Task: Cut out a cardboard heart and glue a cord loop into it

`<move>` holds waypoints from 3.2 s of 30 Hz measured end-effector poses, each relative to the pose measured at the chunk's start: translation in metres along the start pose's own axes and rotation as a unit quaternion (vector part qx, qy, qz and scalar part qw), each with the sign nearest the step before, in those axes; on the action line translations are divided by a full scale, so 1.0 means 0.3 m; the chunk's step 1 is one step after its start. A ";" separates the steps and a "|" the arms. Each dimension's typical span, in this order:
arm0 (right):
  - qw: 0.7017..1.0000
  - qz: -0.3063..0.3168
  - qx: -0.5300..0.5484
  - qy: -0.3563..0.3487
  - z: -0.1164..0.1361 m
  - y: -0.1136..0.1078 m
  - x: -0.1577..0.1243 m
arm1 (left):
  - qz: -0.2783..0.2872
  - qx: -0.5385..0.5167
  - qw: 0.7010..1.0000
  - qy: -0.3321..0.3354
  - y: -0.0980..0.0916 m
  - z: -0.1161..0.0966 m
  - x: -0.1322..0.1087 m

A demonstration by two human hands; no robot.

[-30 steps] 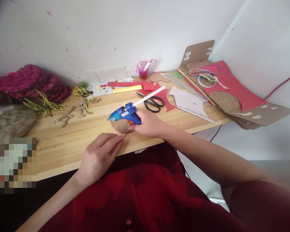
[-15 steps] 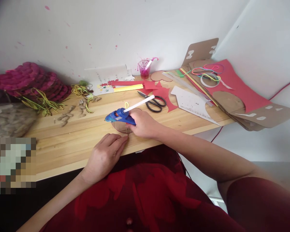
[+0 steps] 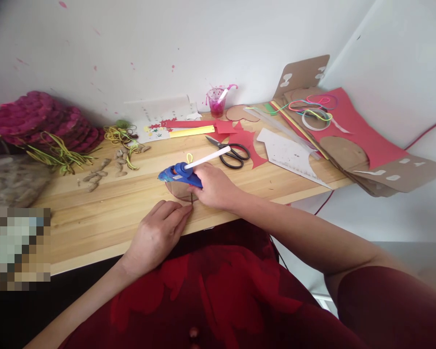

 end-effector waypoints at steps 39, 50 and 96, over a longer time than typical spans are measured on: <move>0.844 0.013 0.426 0.325 -0.187 -0.048 -0.431 | 0.079 -0.177 0.981 0.016 0.003 0.115 0.122; 0.815 0.097 0.453 0.348 -0.125 0.073 -0.432 | 0.074 -0.152 0.986 0.001 0.006 0.136 0.117; 0.807 0.083 0.444 0.380 -0.143 0.079 -0.403 | 0.049 -0.169 0.984 0.011 0.015 0.133 0.111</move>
Point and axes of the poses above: each hand's wrist, its own x-axis towards the middle knuckle, its own y-axis out of the palm, z = x × y, the point moved 10 cm from there along x, towards the middle knuckle, and after that the axes turned 8 degrees about z, right-handed, at the moved point
